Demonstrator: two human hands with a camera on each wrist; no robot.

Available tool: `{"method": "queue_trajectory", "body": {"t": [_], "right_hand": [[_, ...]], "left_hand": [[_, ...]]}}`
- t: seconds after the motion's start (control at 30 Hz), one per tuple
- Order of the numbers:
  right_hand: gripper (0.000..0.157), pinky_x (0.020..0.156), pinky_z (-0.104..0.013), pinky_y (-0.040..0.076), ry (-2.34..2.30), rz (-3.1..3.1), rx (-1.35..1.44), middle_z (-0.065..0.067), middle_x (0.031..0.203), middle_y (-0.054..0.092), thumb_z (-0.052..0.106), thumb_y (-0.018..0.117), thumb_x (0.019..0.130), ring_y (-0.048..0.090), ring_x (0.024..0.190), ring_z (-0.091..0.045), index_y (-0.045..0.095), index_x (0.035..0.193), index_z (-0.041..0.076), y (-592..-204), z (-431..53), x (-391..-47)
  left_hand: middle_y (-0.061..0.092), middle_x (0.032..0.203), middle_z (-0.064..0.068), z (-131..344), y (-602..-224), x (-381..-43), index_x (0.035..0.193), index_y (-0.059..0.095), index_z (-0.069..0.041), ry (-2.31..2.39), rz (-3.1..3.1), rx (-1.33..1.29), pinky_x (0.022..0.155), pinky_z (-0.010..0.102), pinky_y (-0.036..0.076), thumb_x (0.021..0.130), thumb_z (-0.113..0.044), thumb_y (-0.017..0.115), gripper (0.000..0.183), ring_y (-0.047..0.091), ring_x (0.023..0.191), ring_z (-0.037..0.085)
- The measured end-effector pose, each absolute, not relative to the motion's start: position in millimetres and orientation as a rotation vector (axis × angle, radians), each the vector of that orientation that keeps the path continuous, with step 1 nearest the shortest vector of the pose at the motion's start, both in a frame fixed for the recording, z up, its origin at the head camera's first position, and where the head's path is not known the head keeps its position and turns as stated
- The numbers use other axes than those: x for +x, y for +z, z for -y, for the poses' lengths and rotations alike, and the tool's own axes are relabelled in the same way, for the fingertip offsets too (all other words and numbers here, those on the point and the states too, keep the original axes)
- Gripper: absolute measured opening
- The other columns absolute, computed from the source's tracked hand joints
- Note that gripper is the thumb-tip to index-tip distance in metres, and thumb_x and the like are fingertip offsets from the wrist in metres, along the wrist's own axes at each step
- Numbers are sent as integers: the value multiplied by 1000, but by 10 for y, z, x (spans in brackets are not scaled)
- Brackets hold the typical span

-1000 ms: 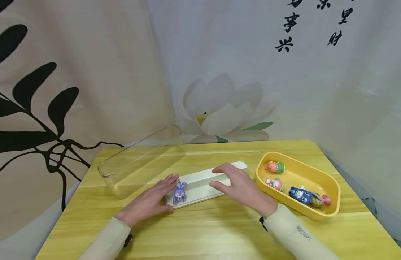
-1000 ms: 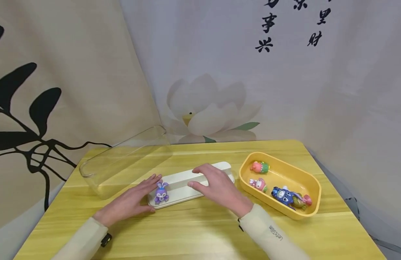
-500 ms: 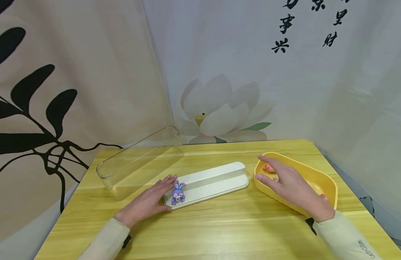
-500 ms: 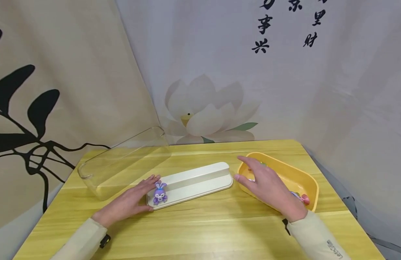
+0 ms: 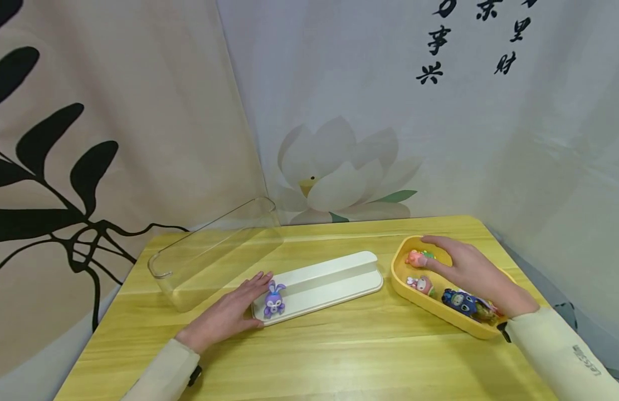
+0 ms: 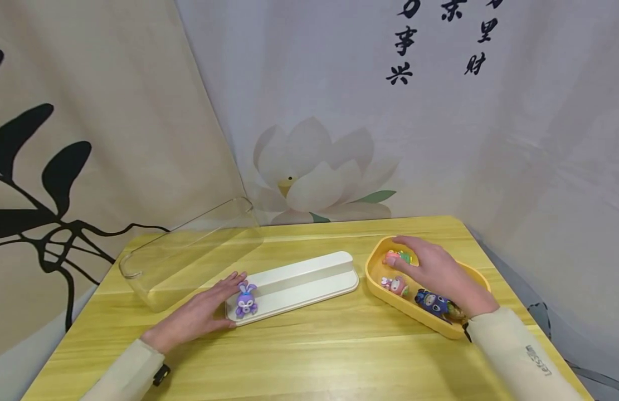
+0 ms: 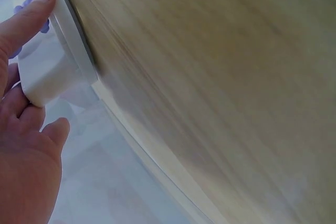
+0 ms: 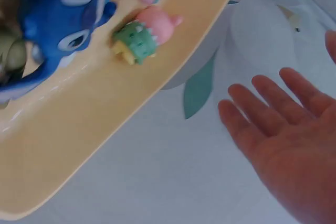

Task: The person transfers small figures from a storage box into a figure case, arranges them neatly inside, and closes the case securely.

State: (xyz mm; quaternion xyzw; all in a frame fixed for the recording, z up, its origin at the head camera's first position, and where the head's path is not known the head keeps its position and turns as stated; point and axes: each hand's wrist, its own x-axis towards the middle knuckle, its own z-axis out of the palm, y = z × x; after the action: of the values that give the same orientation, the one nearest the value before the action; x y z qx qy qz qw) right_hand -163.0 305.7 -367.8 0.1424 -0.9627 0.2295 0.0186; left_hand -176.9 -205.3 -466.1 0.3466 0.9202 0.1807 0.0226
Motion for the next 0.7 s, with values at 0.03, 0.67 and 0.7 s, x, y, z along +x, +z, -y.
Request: {"method": "queue_trajectory", "body": {"t": [0.03, 0.67, 0.7], "right_hand": [[73, 110, -70, 41, 707, 3002, 444, -24, 153, 50, 55, 59, 102, 46, 139, -49, 49, 152, 4, -3688, -3075, -1655], [81, 108, -69, 43, 773, 3162, 600, -30, 150, 50, 47, 72, 96, 48, 135, -52, 42, 154, -2, -3952, -3172, -2094], [83, 108, -69, 43, 810, 3175, 585, -31, 150, 49, 48, 72, 96, 48, 135, -53, 41, 154, -3, -3966, -3187, -2114]], "left_hand": [[25, 171, 8, 2053, -4661, -1769, 162, 33, -8, 563, -2848, 1070, 126, 49, 22, 88, -30, 83, 92, 22, 157, 26], [24, 170, 7, 2058, -4677, -1773, 161, 35, -7, 596, -2845, 1089, 126, 49, 23, 87, -27, 84, 92, 22, 156, 27], [23, 171, 6, 2060, -4677, -1774, 161, 35, -8, 597, -2843, 1080, 126, 49, 22, 87, -27, 84, 92, 21, 157, 26]]}}
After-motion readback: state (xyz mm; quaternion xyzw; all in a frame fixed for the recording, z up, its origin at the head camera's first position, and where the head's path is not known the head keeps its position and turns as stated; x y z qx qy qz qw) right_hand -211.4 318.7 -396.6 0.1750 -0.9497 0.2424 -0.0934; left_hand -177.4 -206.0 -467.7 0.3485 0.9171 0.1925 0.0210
